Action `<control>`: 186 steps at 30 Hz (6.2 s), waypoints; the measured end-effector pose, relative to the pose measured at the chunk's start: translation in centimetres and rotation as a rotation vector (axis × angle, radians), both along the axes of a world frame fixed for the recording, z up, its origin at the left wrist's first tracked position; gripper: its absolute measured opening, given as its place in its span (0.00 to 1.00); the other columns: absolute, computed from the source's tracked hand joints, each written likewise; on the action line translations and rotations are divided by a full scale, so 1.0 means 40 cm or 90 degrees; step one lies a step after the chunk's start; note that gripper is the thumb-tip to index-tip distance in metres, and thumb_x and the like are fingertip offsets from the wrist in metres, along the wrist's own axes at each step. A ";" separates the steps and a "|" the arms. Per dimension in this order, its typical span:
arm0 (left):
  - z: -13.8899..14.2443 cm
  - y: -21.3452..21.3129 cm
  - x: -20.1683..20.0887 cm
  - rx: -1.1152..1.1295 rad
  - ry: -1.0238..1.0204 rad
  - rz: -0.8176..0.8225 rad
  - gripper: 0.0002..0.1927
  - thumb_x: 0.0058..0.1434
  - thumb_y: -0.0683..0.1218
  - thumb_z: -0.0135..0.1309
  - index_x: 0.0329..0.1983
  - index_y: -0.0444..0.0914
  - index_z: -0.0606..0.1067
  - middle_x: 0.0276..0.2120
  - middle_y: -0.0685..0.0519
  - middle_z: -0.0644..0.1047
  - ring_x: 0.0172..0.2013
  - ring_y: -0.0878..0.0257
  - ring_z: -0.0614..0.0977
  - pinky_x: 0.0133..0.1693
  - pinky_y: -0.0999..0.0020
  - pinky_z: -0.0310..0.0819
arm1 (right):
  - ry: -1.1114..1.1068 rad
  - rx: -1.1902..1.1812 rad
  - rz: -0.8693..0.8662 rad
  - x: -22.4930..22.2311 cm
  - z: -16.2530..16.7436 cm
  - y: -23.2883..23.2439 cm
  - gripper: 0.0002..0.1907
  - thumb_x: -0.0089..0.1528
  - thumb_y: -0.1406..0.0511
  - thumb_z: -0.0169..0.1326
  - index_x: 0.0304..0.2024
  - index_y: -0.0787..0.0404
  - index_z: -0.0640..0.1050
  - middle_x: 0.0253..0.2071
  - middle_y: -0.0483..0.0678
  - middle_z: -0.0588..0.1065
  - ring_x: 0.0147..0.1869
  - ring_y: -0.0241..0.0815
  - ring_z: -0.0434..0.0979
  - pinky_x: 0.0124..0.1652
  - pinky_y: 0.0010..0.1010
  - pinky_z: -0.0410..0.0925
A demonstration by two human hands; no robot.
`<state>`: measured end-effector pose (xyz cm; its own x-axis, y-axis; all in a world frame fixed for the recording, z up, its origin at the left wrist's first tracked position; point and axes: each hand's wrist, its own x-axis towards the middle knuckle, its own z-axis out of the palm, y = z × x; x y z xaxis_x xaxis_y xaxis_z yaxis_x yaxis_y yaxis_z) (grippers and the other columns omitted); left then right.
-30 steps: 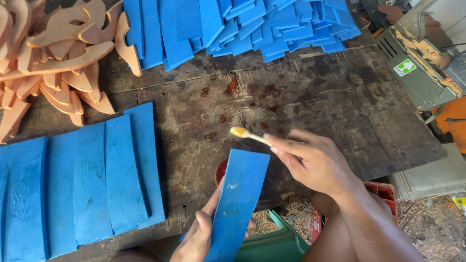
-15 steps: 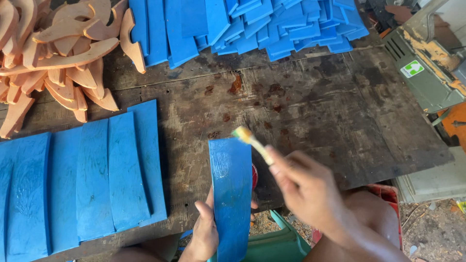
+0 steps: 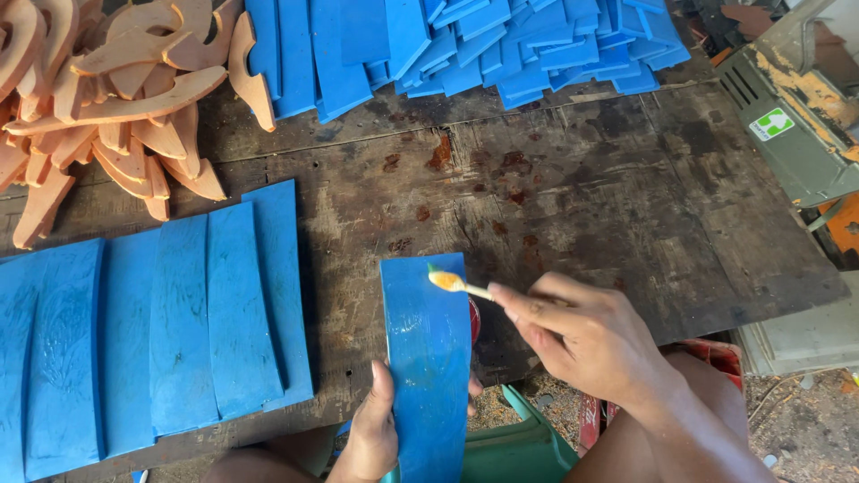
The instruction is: The person repeatedly picks up blue-painted wooden planks, dips a toothbrush into a red liquid, and brushes the liquid onto the plank surfaces. Finished planks are stacked on the table. The person handles each plank one at a time and continues the cycle throughout the clip.
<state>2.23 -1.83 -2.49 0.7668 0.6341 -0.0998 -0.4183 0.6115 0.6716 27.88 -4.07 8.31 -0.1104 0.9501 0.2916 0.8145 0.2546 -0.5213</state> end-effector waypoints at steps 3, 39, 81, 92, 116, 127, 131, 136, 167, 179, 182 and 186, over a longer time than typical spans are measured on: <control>0.016 -0.001 -0.004 -0.049 0.004 0.018 0.51 0.63 0.77 0.26 0.66 0.30 0.66 0.49 0.38 0.79 0.47 0.51 0.83 0.50 0.56 0.79 | -0.024 -0.120 0.113 0.000 0.017 -0.004 0.22 0.58 0.66 0.60 0.55 0.47 0.84 0.24 0.43 0.73 0.15 0.37 0.70 0.16 0.34 0.64; 0.032 0.003 -0.013 -0.127 0.048 0.017 0.55 0.56 0.80 0.32 0.70 0.34 0.62 0.45 0.37 0.80 0.42 0.51 0.84 0.44 0.55 0.82 | -0.072 -0.062 0.186 -0.002 0.000 -0.010 0.20 0.58 0.64 0.62 0.54 0.50 0.84 0.22 0.41 0.71 0.16 0.34 0.69 0.16 0.33 0.65; 0.021 0.032 -0.003 -0.070 0.076 0.128 0.65 0.45 0.86 0.27 0.73 0.36 0.58 0.53 0.36 0.77 0.46 0.45 0.84 0.45 0.49 0.84 | -0.050 -0.199 0.222 -0.022 -0.055 0.004 0.21 0.59 0.67 0.60 0.53 0.41 0.85 0.26 0.37 0.75 0.14 0.31 0.65 0.14 0.28 0.61; 0.034 0.029 -0.009 0.001 0.083 0.187 0.64 0.49 0.85 0.30 0.66 0.27 0.63 0.49 0.33 0.79 0.45 0.46 0.84 0.47 0.48 0.85 | 0.033 -0.117 0.164 -0.049 -0.101 -0.020 0.16 0.60 0.65 0.61 0.51 0.47 0.85 0.25 0.38 0.75 0.17 0.29 0.69 0.14 0.26 0.64; 0.018 0.010 -0.024 0.052 -0.022 0.013 0.66 0.52 0.85 0.35 0.69 0.24 0.63 0.47 0.31 0.79 0.46 0.47 0.84 0.48 0.53 0.83 | -0.069 -0.014 -0.031 0.066 -0.007 0.045 0.20 0.60 0.64 0.60 0.55 0.47 0.82 0.24 0.46 0.73 0.20 0.37 0.68 0.21 0.34 0.64; 0.053 -0.012 -0.018 0.056 -0.006 0.047 0.68 0.45 0.84 0.50 0.74 0.31 0.51 0.50 0.35 0.75 0.47 0.50 0.82 0.47 0.54 0.82 | 0.038 -0.081 -0.039 0.053 -0.030 0.031 0.20 0.62 0.67 0.59 0.57 0.51 0.81 0.25 0.46 0.74 0.21 0.34 0.69 0.20 0.32 0.64; 0.065 0.000 -0.012 0.041 -0.024 0.032 0.70 0.46 0.84 0.50 0.76 0.31 0.51 0.50 0.33 0.75 0.47 0.50 0.82 0.49 0.55 0.81 | 0.115 0.036 -0.103 0.063 -0.015 0.019 0.20 0.64 0.67 0.57 0.59 0.56 0.79 0.26 0.47 0.73 0.23 0.34 0.70 0.24 0.32 0.65; 0.084 0.000 -0.008 0.043 -0.014 0.051 0.71 0.43 0.83 0.53 0.75 0.31 0.49 0.56 0.36 0.72 0.48 0.51 0.82 0.48 0.54 0.82 | 0.086 -0.163 -0.033 0.052 -0.025 0.013 0.22 0.60 0.65 0.60 0.58 0.49 0.83 0.22 0.45 0.76 0.18 0.35 0.70 0.19 0.31 0.62; 0.250 -0.007 -0.060 0.436 0.700 -0.074 0.53 0.38 0.60 0.71 0.67 0.36 0.65 0.50 0.36 0.80 0.53 0.43 0.82 0.58 0.55 0.73 | 0.746 -0.337 0.141 -0.024 -0.128 0.024 0.67 0.33 0.39 0.74 0.65 0.68 0.67 0.60 0.59 0.75 0.63 0.55 0.78 0.59 0.53 0.74; 0.293 0.094 -0.433 0.490 1.153 0.401 0.44 0.40 0.58 0.73 0.56 0.30 0.74 0.51 0.35 0.77 0.48 0.44 0.82 0.48 0.54 0.78 | 0.597 -0.314 0.005 0.042 -0.086 0.048 0.65 0.44 0.36 0.61 0.74 0.65 0.58 0.67 0.59 0.72 0.16 0.25 0.61 0.18 0.19 0.63; 0.259 0.206 -0.507 0.423 1.305 0.407 0.47 0.44 0.63 0.71 0.58 0.28 0.74 0.54 0.32 0.74 0.51 0.40 0.79 0.52 0.50 0.75 | 0.575 -0.309 0.000 0.037 -0.064 0.050 0.65 0.44 0.36 0.61 0.74 0.65 0.59 0.67 0.59 0.72 0.17 0.25 0.61 0.19 0.19 0.63; 0.190 0.307 -0.532 0.366 1.431 0.303 0.47 0.47 0.69 0.68 0.56 0.27 0.76 0.56 0.30 0.73 0.56 0.36 0.76 0.58 0.47 0.70 | 0.549 -0.324 0.037 0.022 -0.066 0.055 0.64 0.48 0.37 0.62 0.76 0.64 0.57 0.68 0.61 0.72 0.17 0.26 0.63 0.18 0.19 0.63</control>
